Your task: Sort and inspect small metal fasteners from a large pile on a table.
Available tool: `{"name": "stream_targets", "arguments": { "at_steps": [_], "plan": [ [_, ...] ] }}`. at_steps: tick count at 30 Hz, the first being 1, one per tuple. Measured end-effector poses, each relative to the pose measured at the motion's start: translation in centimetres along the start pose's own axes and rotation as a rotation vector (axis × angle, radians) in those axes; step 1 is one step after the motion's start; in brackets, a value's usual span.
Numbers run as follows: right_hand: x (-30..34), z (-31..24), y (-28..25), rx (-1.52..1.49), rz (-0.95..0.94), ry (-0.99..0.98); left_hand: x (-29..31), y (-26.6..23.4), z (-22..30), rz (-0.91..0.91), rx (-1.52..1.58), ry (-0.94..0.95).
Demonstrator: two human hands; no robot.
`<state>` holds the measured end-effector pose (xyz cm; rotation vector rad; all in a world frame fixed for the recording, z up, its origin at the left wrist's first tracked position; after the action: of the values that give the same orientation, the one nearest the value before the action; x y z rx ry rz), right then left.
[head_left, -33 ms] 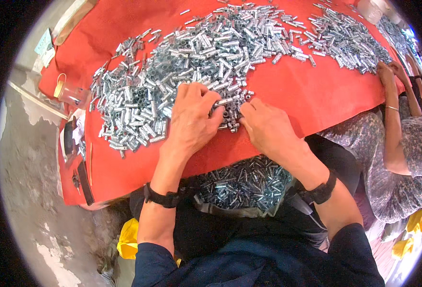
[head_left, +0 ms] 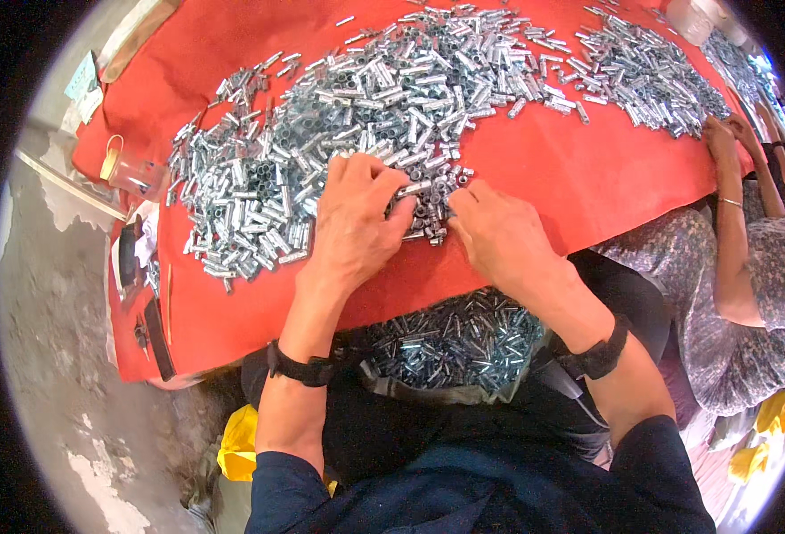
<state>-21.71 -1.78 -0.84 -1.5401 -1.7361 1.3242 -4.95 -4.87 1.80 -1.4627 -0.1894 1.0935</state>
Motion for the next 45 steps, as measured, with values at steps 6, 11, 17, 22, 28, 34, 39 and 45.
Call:
{"name": "stream_targets", "arguments": {
  "at_steps": [6,11,17,22,28,34,39,45],
  "plan": [
    [0.2,0.3,-0.4,0.078,-0.023,0.027,1.9,-1.6,-0.2,0.093,0.024,-0.035],
    [0.2,0.3,-1.1,0.014,0.027,0.083,3.5,-1.9,0.2,-0.033,-0.007,0.042],
    [-0.1,-0.2,-2.4,-0.497,0.118,0.028,3.5,-2.0,0.6,0.007,0.058,0.046],
    [-0.1,-1.8,-1.3,-0.847,-0.141,0.189,3.6,-1.9,1.1,0.032,0.206,0.061],
    [0.1,-2.3,-1.0,-0.731,-0.027,0.027,3.8,-1.4,1.8,0.002,0.298,0.079],
    [-0.5,-1.3,-1.7,-0.811,-0.028,0.263,3.6,-2.2,1.3,0.016,0.415,-0.087],
    [-0.4,-1.8,-1.9,-0.715,-0.009,0.118,4.3,-1.7,0.1,0.080,0.784,-0.469],
    [0.0,-2.7,-1.8,-0.789,-0.039,0.150,4.8,-0.5,0.0,0.217,1.179,-0.675]
  ]
}}
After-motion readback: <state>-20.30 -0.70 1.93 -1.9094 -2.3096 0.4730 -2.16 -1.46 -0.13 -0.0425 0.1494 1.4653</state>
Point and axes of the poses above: each hand's wrist, its own x-axis away from the middle knuckle, its own y-axis out of the palm, z = x × y, the point moved 4 cm from there along -x, towards the middle knuckle, and after that the axes turned 6 degrees about y, right-handed, at the moved point
